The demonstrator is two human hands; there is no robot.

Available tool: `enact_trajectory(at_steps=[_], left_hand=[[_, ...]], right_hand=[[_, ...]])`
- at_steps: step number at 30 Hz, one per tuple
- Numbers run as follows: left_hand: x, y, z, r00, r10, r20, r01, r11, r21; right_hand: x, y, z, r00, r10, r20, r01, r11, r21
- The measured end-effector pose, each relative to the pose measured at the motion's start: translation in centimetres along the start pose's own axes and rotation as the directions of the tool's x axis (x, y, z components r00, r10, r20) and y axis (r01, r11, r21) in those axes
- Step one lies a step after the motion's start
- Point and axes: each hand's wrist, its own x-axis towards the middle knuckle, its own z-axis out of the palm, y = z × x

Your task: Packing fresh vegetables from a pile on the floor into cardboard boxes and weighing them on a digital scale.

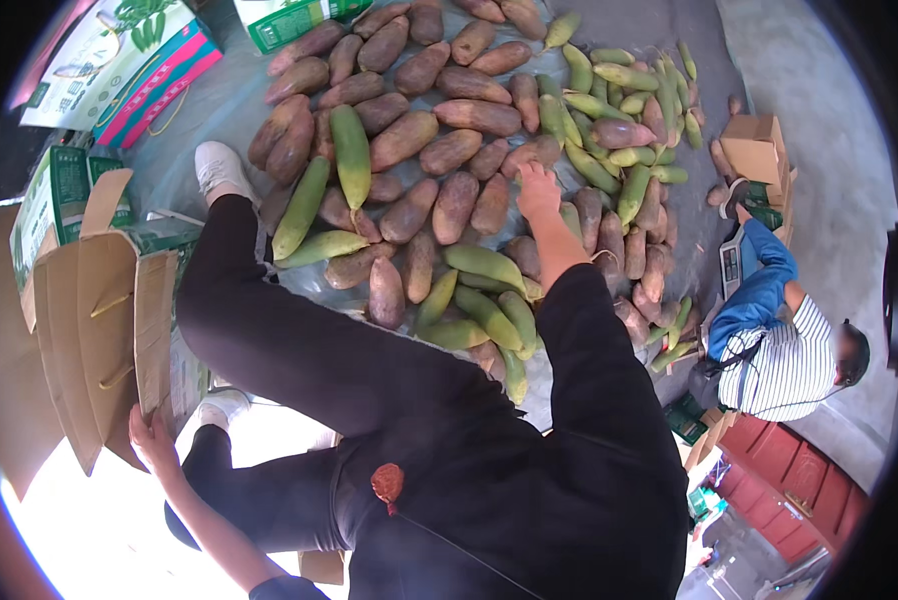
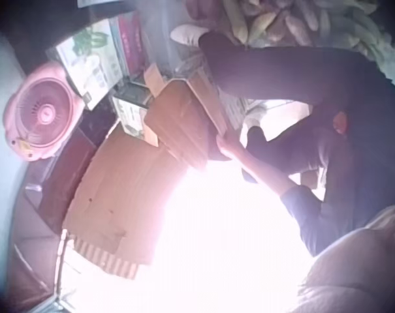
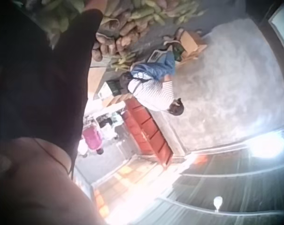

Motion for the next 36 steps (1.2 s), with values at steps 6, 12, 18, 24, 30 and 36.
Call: enact_trajectory(at_steps=[6,12,18,24,30,36], left_hand=[[0.0,0.1,-0.8,0.999,-0.007,0.033,0.007,1.000,0.015],[-0.2,1.1,-1.5,0.998,-0.032,0.053,0.034,0.999,-0.032],[-0.1,2.0,-1.1,1.000,0.009,0.019,-0.008,0.998,-0.060],[0.2,1.2,-1.3,0.996,-0.010,0.085,0.023,0.988,-0.154],[-1.1,-0.6,-2.3,1.000,-0.017,-0.002,0.017,1.000,-0.018],[0.8,2.7,-0.1,0.997,0.029,0.078,-0.020,0.993,-0.113]], right_hand=[[-1.2,-2.6,-1.2,0.992,-0.003,0.129,0.038,0.963,-0.265],[-6.6,-6.4,-6.0,0.961,-0.213,-0.175,0.211,0.977,-0.031],[-11.7,-11.5,-9.8,0.867,-0.349,-0.355,0.451,0.853,0.263],[-12.1,-3.9,-3.9,0.910,0.179,-0.374,0.063,0.832,0.551],[-17.3,6.9,2.1,0.420,0.746,0.517,-0.902,0.407,0.145],[-22.1,12.2,10.8,0.294,0.705,0.646,-0.934,0.068,0.351]])
